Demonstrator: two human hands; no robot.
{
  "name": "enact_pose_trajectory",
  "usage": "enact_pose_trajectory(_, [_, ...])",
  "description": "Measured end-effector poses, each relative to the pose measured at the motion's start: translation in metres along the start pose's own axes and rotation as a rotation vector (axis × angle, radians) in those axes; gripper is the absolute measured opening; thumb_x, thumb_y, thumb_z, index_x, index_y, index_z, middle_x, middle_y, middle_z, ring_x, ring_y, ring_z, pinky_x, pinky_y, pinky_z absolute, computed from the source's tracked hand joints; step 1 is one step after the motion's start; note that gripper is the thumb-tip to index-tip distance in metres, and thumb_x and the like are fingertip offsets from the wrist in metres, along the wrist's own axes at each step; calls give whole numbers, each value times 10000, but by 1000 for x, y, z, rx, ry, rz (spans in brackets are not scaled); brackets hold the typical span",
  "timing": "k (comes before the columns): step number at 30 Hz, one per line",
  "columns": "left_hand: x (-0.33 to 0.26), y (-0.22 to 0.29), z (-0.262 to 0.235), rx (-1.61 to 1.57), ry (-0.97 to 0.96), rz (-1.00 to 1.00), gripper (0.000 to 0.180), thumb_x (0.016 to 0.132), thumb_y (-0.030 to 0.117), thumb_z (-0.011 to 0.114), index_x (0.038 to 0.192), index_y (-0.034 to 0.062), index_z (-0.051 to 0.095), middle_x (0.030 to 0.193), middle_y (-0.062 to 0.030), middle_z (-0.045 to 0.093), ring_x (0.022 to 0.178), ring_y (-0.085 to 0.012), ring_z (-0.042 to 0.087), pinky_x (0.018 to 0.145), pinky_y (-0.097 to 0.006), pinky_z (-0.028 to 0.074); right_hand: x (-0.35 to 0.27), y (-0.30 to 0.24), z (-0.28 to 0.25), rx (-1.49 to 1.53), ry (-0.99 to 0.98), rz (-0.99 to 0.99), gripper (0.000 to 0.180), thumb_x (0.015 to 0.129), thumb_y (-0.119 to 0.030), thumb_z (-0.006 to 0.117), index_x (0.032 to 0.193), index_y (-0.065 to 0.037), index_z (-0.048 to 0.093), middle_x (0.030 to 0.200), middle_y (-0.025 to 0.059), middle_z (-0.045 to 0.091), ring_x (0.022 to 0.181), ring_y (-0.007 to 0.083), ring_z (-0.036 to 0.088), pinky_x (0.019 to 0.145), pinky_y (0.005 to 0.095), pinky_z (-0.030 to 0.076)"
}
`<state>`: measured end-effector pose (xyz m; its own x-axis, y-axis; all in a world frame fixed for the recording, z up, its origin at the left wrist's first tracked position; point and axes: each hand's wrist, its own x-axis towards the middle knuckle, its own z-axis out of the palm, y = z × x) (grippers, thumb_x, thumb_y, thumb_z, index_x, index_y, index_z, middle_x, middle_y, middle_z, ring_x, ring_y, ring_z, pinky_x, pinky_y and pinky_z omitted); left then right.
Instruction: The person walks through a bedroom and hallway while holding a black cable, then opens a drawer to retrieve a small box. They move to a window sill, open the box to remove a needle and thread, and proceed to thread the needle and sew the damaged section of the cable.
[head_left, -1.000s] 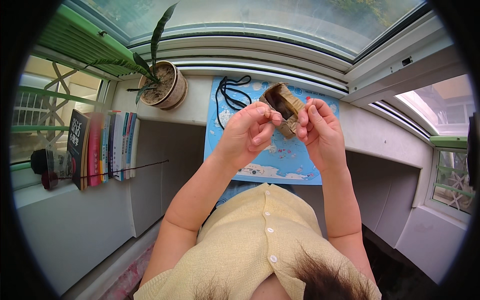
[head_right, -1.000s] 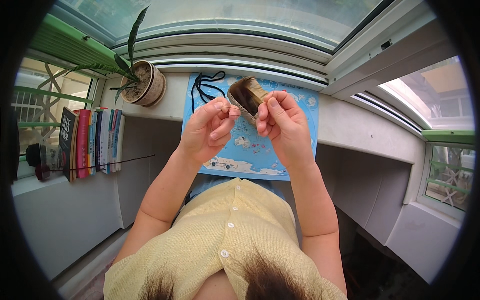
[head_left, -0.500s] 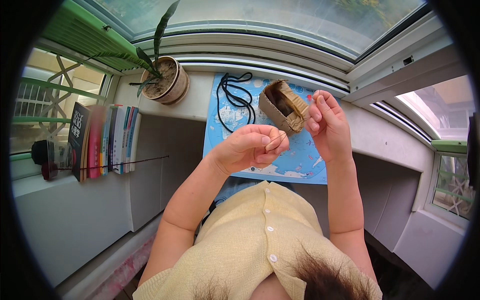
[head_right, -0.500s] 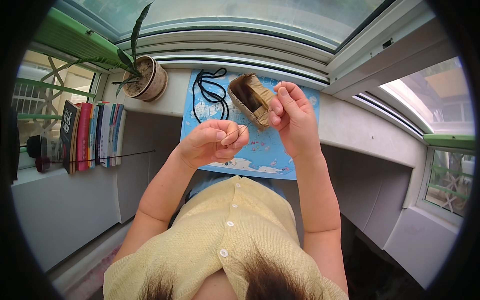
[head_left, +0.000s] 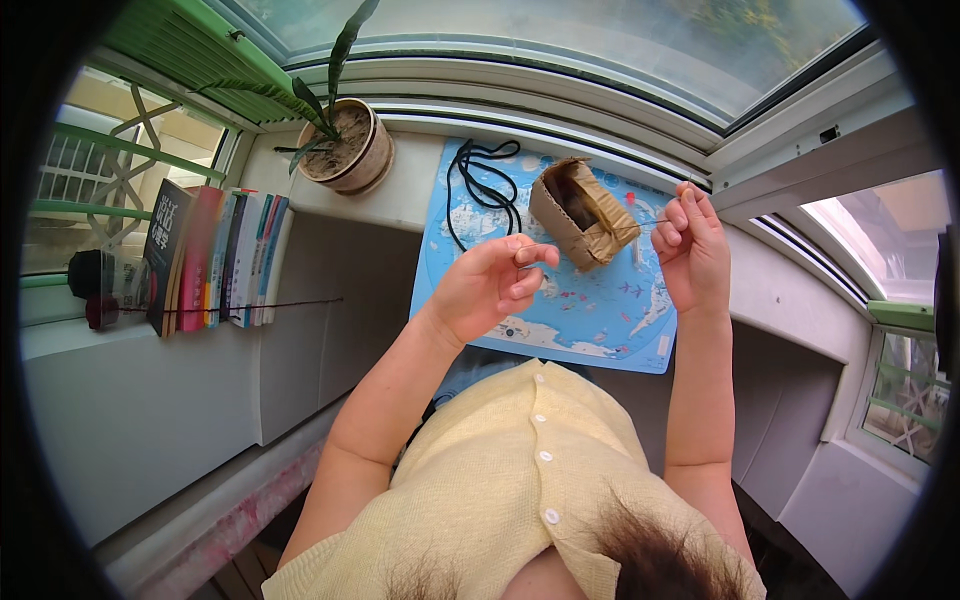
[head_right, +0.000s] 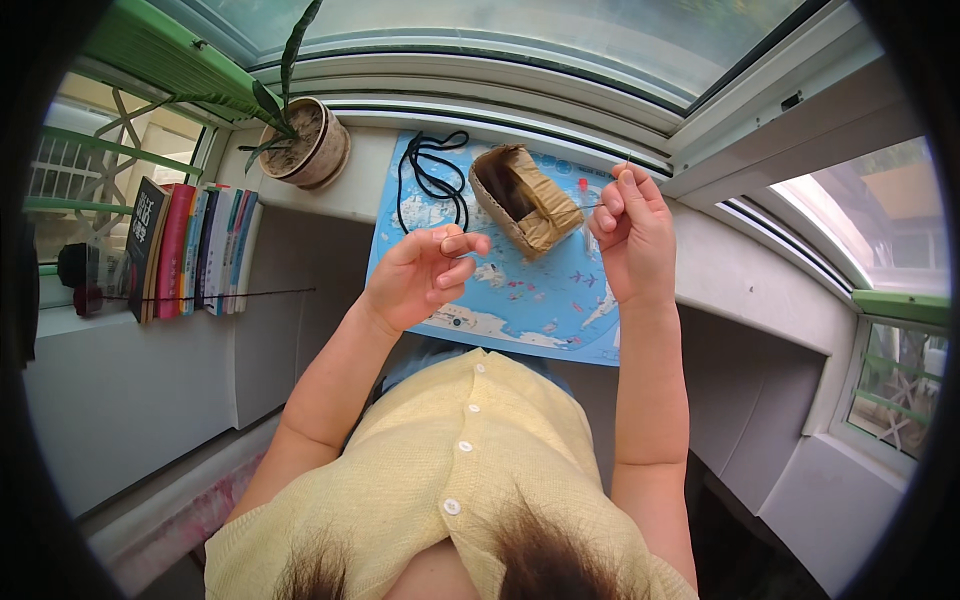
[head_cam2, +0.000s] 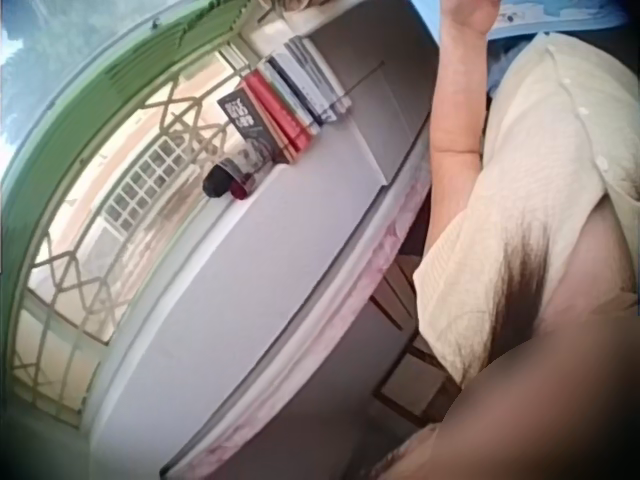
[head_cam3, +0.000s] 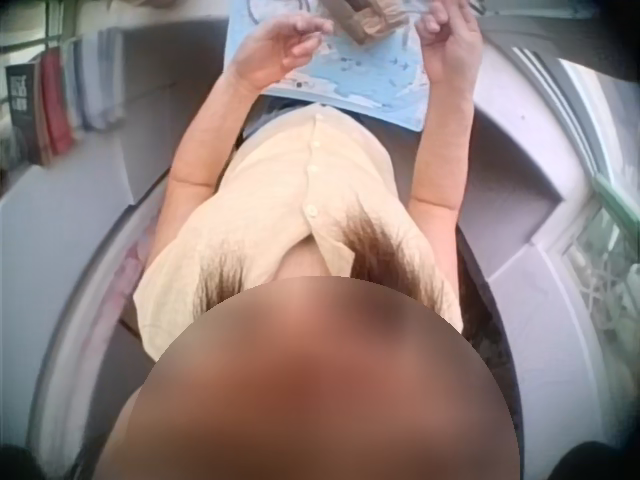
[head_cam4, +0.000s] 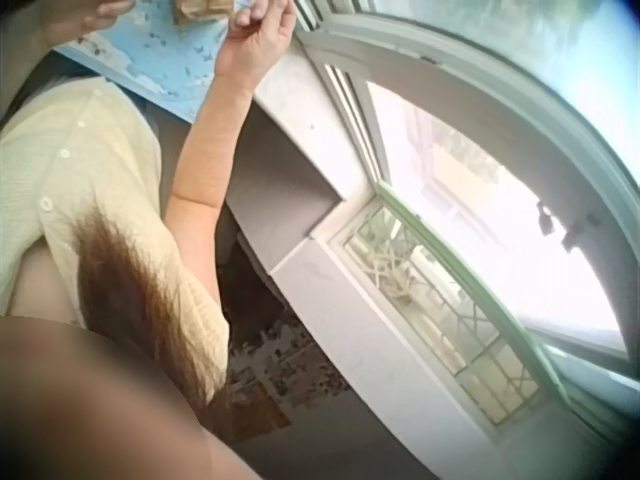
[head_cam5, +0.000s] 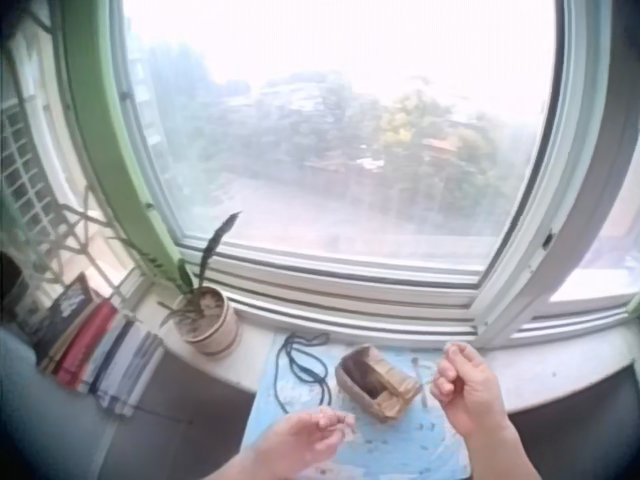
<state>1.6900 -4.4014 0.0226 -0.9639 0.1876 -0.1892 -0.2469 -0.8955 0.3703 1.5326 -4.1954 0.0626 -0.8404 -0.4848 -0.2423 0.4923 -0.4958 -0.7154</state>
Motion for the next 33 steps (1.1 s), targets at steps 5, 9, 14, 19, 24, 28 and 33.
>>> enact_pose_trajectory(5, [-4, -6, -5, -127, 65, 22, 264, 1010, 236, 391, 825, 97, 518, 1079, -104, 598, 597, -63, 432, 476, -173, 386, 3, 2, -15, 8, 9, -19, 131, 983, -171, 534, 1031, -51, 558, 691, -10, 469, 580, 76, 416, 533, 216, 352])
enact_pose_trajectory(9, [-7, -10, -8, -148, 110, 67, 308, 1031, 295, 397, 822, 102, 513, 1057, -84, 601, 588, -61, 411, 483, -166, 381, 1, 2, -15, -7, 42, -16, 129, 983, -166, 533, 1032, -49, 558, 685, -11, 459, 578, 76, 408, 537, 217, 360])
enact_pose_trajectory(14, [-9, -14, -4, -150, 211, 146, 329, 1001, 340, 487, 784, 96, 528, 966, -45, 530, 580, -54, 361, 466, -174, 324, -4, 5, -9, -119, 44, -39, 113, 982, -162, 532, 1021, -58, 554, 689, -29, 437, 583, 61, 391, 528, 209, 344])
enact_pose_trajectory(19, [-12, -13, 23, 367, 458, 146, 275, 938, 295, 621, 777, 80, 561, 682, 43, 474, 497, -28, 313, 428, -177, 260, -37, 20, 22, -470, -187, 55, 74, 968, -148, 541, 995, -79, 536, 702, -82, 395, 591, 23, 350, 529, 179, 314])
enact_pose_trajectory(24, [-9, -11, 38, 557, 496, 203, 237, 902, 253, 678, 784, 65, 596, 607, 70, 441, 460, -15, 311, 404, -183, 231, -46, 44, 49, -702, -294, 91, 190, 900, -168, 666, 1033, -33, 652, 732, -75, 519, 630, -1, 417, 546, 160, 329])
enact_pose_trajectory(28, [-8, -11, 42, 545, 463, 189, 235, 908, 255, 670, 783, 68, 599, 611, 69, 448, 457, -12, 314, 399, -183, 228, -45, 52, 44, -562, -195, 262, 192, 881, -193, 694, 977, -27, 682, 740, -71, 567, 604, -11, 418, 509, 164, 313])
enact_pose_trajectory(33, [-6, -13, 40, 460, 475, 187, 256, 921, 268, 650, 769, 78, 571, 595, 72, 416, 450, -15, 305, 395, -183, 226, -44, 58, 38, -500, -162, 242, 167, 896, -191, 675, 961, -38, 656, 700, -76, 528, 543, -12, 372, 454, 171, 259])
